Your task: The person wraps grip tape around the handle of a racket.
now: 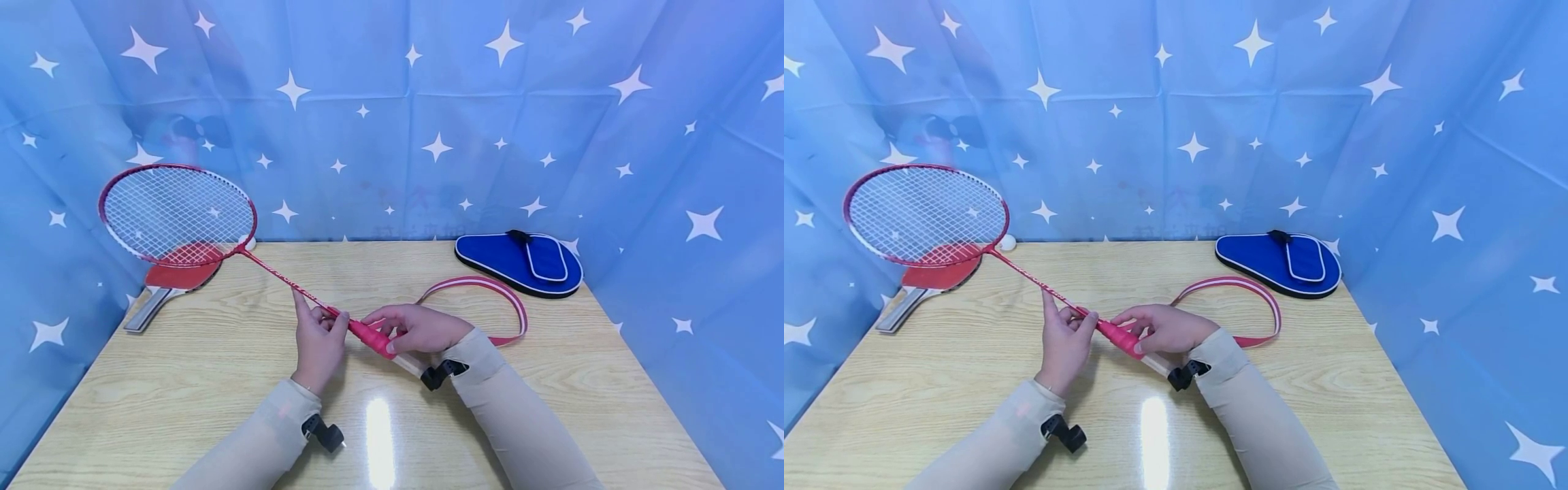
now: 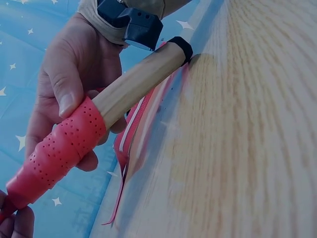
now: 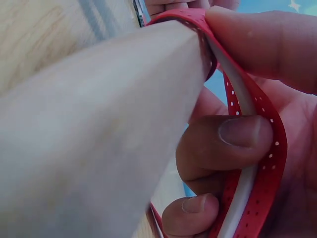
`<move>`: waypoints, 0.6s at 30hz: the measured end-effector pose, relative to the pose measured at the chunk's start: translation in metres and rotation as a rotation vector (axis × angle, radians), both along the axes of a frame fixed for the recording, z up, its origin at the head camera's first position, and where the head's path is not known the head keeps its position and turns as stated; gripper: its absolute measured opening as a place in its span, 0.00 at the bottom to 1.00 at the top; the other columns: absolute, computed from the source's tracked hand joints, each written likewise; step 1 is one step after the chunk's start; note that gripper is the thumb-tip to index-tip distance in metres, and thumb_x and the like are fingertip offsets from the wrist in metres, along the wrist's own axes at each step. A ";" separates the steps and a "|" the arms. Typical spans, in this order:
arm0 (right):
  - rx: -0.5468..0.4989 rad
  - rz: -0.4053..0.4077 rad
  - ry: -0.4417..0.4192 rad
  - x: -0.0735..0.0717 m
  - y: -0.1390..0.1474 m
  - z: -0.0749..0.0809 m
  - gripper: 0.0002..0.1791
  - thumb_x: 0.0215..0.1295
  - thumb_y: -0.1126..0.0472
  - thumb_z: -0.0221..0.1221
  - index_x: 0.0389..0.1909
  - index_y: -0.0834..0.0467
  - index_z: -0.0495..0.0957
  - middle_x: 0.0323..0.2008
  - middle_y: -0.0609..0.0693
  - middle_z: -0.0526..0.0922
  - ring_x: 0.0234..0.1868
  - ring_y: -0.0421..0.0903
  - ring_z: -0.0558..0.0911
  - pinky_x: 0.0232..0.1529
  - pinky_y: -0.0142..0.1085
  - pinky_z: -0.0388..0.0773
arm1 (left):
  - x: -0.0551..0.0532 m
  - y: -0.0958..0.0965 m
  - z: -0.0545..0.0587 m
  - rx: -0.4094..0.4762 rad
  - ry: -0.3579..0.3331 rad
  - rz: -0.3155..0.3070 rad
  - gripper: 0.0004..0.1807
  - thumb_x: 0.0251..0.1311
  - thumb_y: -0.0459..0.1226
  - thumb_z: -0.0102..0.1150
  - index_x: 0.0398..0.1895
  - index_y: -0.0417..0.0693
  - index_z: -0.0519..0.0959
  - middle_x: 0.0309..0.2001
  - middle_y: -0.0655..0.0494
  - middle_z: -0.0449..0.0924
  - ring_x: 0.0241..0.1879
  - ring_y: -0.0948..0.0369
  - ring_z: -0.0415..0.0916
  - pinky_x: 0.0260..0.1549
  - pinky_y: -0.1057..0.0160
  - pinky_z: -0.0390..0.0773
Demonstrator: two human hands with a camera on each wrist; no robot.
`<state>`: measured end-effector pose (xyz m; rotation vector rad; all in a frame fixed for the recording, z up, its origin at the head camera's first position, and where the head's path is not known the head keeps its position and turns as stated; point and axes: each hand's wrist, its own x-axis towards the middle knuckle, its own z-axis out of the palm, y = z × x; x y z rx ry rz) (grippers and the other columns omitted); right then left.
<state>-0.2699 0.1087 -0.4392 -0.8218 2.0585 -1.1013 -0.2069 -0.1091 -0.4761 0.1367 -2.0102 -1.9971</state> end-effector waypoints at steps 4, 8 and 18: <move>0.021 -0.014 0.046 0.000 0.000 -0.002 0.33 0.66 0.62 0.72 0.69 0.36 0.76 0.52 0.45 0.84 0.52 0.48 0.82 0.54 0.45 0.79 | 0.000 0.000 0.000 -0.028 -0.019 0.017 0.63 0.68 0.30 0.65 0.86 0.57 0.24 0.35 0.45 0.81 0.31 0.61 0.80 0.32 0.70 0.80; 0.024 -0.007 0.074 -0.002 0.001 -0.003 0.33 0.65 0.61 0.73 0.70 0.38 0.76 0.52 0.45 0.84 0.51 0.48 0.82 0.53 0.44 0.80 | 0.001 0.000 0.002 -0.059 -0.045 0.028 0.64 0.68 0.32 0.67 0.86 0.56 0.25 0.33 0.48 0.82 0.32 0.53 0.83 0.32 0.69 0.80; 0.018 -0.017 0.069 -0.006 0.002 -0.004 0.31 0.61 0.65 0.71 0.65 0.43 0.80 0.43 0.49 0.82 0.43 0.48 0.79 0.43 0.40 0.79 | 0.001 0.000 0.002 -0.062 -0.032 0.027 0.63 0.69 0.32 0.66 0.86 0.54 0.23 0.31 0.47 0.82 0.36 0.36 0.83 0.29 0.69 0.79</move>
